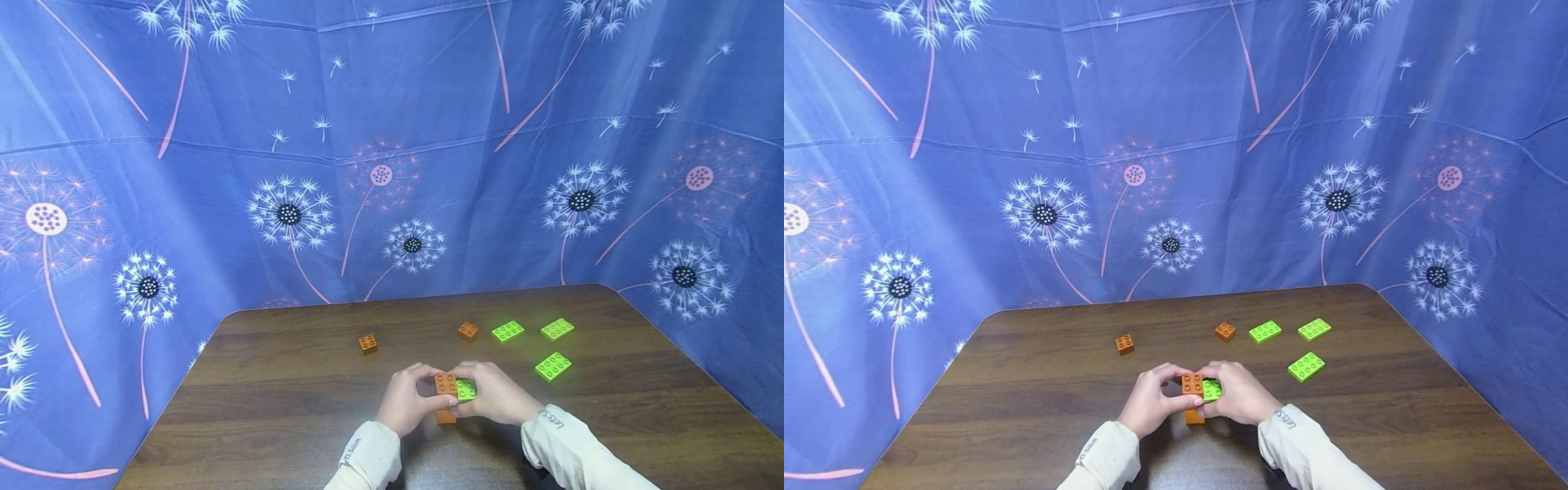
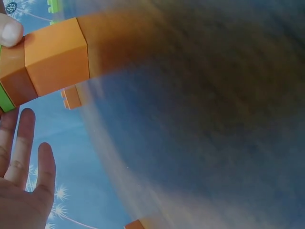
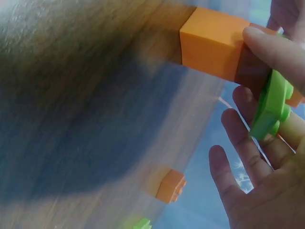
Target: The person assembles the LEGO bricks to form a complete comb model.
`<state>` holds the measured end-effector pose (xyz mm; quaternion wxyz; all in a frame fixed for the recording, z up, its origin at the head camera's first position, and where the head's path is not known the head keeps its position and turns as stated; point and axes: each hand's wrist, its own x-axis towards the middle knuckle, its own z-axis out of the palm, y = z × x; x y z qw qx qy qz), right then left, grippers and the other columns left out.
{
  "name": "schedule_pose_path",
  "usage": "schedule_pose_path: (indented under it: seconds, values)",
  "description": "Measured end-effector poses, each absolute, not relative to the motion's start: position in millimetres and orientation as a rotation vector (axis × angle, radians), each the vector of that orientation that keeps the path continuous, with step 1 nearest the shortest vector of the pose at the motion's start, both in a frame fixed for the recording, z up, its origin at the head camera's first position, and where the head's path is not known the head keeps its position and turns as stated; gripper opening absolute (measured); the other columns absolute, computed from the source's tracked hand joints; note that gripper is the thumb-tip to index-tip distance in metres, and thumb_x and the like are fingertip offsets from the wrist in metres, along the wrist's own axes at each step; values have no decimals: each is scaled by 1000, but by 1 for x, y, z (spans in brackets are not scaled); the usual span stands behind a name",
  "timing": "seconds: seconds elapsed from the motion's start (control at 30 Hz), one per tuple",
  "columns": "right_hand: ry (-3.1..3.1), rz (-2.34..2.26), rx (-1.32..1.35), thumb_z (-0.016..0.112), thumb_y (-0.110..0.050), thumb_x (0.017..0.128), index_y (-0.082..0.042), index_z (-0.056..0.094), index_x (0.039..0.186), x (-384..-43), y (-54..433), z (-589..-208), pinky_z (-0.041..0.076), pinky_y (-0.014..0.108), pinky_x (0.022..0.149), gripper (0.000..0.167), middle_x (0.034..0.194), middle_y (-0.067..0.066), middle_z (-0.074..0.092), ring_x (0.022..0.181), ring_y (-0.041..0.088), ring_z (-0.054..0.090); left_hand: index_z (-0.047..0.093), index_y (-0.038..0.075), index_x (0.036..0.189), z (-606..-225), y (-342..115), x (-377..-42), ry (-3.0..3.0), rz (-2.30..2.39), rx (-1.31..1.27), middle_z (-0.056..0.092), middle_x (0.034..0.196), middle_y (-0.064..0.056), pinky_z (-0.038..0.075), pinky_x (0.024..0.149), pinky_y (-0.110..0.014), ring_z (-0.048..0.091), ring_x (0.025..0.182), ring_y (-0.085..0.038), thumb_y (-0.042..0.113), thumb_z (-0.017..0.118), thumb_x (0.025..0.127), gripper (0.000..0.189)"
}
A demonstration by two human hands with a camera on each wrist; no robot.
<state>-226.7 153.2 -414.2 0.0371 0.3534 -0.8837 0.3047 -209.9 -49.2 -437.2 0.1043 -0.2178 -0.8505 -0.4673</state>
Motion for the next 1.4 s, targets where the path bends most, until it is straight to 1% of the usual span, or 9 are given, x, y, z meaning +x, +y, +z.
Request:
schedule_pose_path:
  seconds: [0.13, 0.3, 0.37, 0.43, 0.6, 0.83, 1.03, 1.23, 1.4]
  values:
    - [-2758, 946, 1061, 92, -23, 70, -10, 74, 114, -225, 159, -410, 50, 31, 78, 49, 103, -6, 70, 90, 11, 62, 76, 10, 106, -436, -50, -209, -2521, -1419, -627, 73, 99, 3, 56, 79, -35, 69, 91, -24, 28, 91, 76, 38]
    - [-2792, 939, 1012, 92, -25, 70, -12, 74, 117, -224, 169, -407, 51, 46, 89, 53, 111, -1, 71, 104, 25, 65, 76, 10, 106, -433, -49, -206, -2543, -1480, -585, 72, 98, 4, 56, 77, -34, 69, 91, -25, 27, 91, 75, 39]
    - [-2792, 933, 1000, 92, -25, 70, -12, 73, 118, -224, 174, -407, 51, 52, 91, 54, 113, 1, 71, 107, 29, 65, 76, 11, 107, -432, -49, -206, -2546, -1487, -574, 71, 98, 5, 56, 77, -34, 69, 91, -25, 27, 91, 75, 39]
    - [-2791, 925, 984, 92, -26, 70, -12, 73, 119, -223, 179, -407, 51, 55, 92, 54, 115, 2, 72, 108, 31, 65, 76, 11, 107, -433, -49, -205, -2545, -1482, -569, 71, 97, 5, 55, 77, -34, 69, 91, -25, 27, 91, 75, 39]
    - [-2805, 919, 922, 91, -27, 71, -10, 72, 119, -223, 194, -407, 50, 57, 93, 54, 118, 5, 71, 112, 35, 64, 76, 11, 108, -435, -49, -205, -2549, -1461, -555, 71, 96, 7, 55, 78, -34, 68, 89, -21, 28, 91, 75, 39]
    - [-2813, 942, 862, 88, -25, 77, -7, 70, 120, -223, 218, -408, 54, 48, 87, 50, 116, 4, 71, 106, 30, 66, 76, 11, 107, -436, -48, -206, -2559, -1486, -528, 70, 95, 9, 54, 79, -32, 68, 88, -16, 27, 91, 75, 39]
    - [-2793, 904, 770, 86, -22, 80, -7, 71, 118, -225, 241, -408, 51, 51, 88, 44, 114, 3, 72, 106, 31, 65, 76, 10, 106, -435, -47, -205, -2538, -1507, -543, 71, 94, 7, 55, 79, -34, 69, 86, -18, 25, 92, 74, 40]
    - [-2788, 879, 676, 86, -20, 80, -5, 71, 118, -229, 264, -408, 55, 46, 81, 44, 111, 6, 73, 99, 29, 66, 76, 10, 105, -435, -47, -206, -2545, -1508, -547, 70, 93, 8, 55, 78, -33, 70, 86, -18, 24, 91, 74, 37]
    - [-2820, 848, 597, 85, -20, 82, -5, 71, 121, -234, 279, -408, 54, 53, 82, 44, 113, 9, 72, 98, 31, 66, 75, 9, 104, -435, -47, -206, -2545, -1517, -545, 70, 92, 7, 56, 78, -33, 70, 85, -17, 23, 92, 74, 37]
